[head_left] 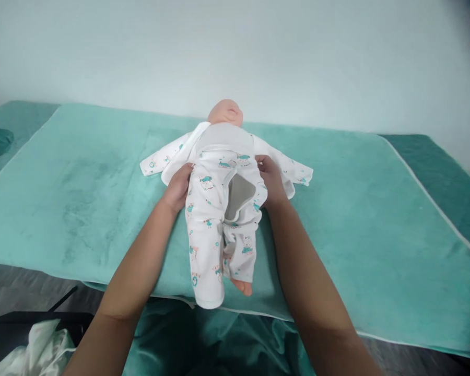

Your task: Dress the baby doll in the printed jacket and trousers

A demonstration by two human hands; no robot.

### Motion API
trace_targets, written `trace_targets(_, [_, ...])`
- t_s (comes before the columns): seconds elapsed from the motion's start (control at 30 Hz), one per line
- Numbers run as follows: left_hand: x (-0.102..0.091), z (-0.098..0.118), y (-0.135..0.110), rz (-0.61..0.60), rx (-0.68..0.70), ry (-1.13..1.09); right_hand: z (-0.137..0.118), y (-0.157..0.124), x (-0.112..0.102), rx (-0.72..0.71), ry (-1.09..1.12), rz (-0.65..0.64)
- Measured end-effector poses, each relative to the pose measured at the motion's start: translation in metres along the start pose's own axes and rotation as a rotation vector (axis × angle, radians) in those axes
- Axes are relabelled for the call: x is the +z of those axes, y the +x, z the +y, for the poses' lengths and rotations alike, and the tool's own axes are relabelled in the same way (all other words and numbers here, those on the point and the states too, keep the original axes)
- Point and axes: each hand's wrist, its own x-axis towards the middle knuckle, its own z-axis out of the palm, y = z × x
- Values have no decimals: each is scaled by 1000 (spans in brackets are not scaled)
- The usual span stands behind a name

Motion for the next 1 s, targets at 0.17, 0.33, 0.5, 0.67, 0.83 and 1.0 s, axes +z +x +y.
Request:
trace_targets(0.17, [6,4,-5,61,62,159,1,4,-2,31,68,-38])
trace_targets(0.33, [-5,0,4,150,381,385,9,-2,-2,-81,-1,50])
trace_targets(0.5, [-12,1,13,68,584,568,11,-5,-1,-400,-231,88])
trace_targets(0.67, [-3,16,25,131,509,703,6,10,-1,-329,-472,105])
trace_targets(0.83, [5,31,52,292,453,679,-5,45,1,-289,-693,246])
trace_targets(1.0, [8,26,60,286,411,814,-11,65,0,-205,-702,172])
